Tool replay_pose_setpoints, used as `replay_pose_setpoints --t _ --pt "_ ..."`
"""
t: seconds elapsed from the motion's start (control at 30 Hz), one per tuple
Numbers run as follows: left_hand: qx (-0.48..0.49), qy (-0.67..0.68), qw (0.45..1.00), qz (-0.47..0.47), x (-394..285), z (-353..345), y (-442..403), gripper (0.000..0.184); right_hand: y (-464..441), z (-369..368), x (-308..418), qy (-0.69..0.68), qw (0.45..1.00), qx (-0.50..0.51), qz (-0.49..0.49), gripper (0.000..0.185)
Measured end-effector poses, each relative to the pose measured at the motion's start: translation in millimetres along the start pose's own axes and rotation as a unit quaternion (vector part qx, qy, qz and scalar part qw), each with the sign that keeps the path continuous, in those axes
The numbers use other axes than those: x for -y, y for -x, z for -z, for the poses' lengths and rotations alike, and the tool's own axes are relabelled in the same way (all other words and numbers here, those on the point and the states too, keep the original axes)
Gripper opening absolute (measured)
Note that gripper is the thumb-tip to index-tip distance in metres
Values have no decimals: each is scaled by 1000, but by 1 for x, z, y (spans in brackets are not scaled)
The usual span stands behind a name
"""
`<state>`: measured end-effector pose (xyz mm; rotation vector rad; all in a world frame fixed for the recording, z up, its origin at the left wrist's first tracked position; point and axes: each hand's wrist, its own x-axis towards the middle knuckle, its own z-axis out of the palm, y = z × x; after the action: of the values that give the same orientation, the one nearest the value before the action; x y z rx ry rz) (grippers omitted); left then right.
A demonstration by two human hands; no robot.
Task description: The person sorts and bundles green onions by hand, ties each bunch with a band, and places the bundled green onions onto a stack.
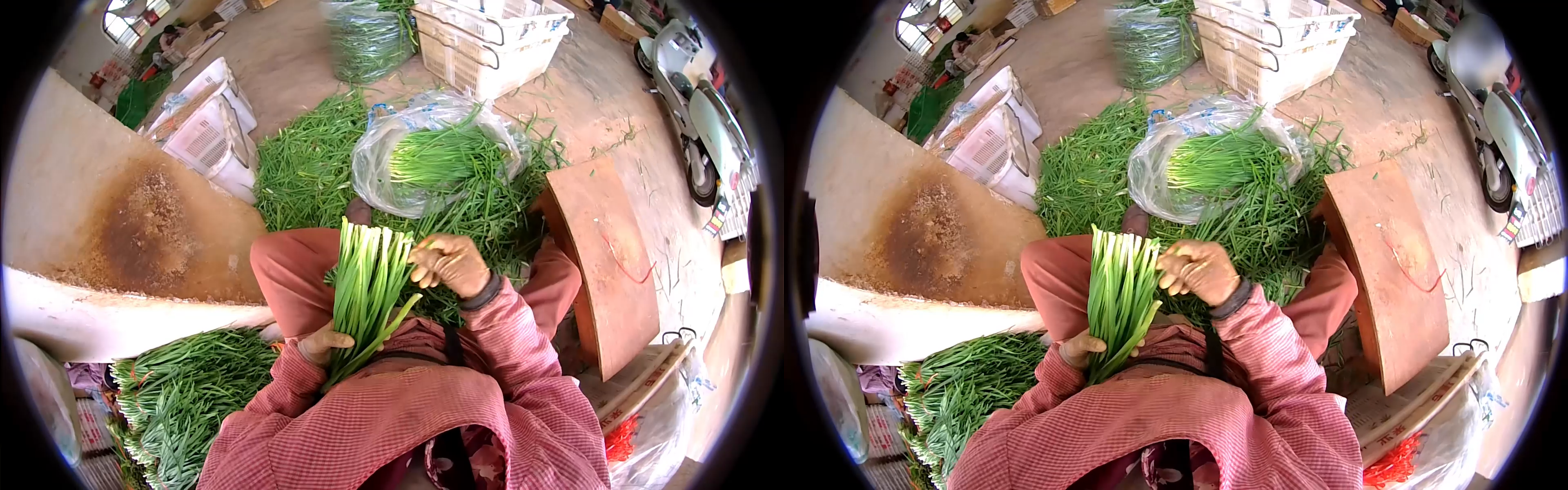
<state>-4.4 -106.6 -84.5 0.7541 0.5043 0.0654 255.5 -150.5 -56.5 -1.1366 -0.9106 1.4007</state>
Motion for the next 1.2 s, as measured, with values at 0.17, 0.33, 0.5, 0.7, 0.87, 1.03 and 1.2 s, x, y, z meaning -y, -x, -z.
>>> replay_pose_setpoints --t 0.17,0.33,0.5,0.7,0.87,1.03,1.2 --pt "-14 10 1000 -17 0 -2 5 66 -2 89 34 -114 850 -495 141 14" --pt "-49 -46 998 2 2 -4 -3 63 -4 51 7 103 948 -170 248 52" --pt "-94 -60 994 -15 3 -7 1 64 -18 2 9 300 933 -81 181 14" --pt "-44 26 999 1 -2 -6 2 64 -20 65 23 192 883 -412 119 15" --pt "-48 19 999 6 0 2 0 66 32 -28 -19 96 994 -9 53 88" --pt "-80 1 997 18 -6 -5 3 70 21 -62 -29 -50 993 -104 -20 74" --pt "-12 -17 999 -31 -7 -5 -2 74 15 -42 -55 -242 969 -1 -56 29"
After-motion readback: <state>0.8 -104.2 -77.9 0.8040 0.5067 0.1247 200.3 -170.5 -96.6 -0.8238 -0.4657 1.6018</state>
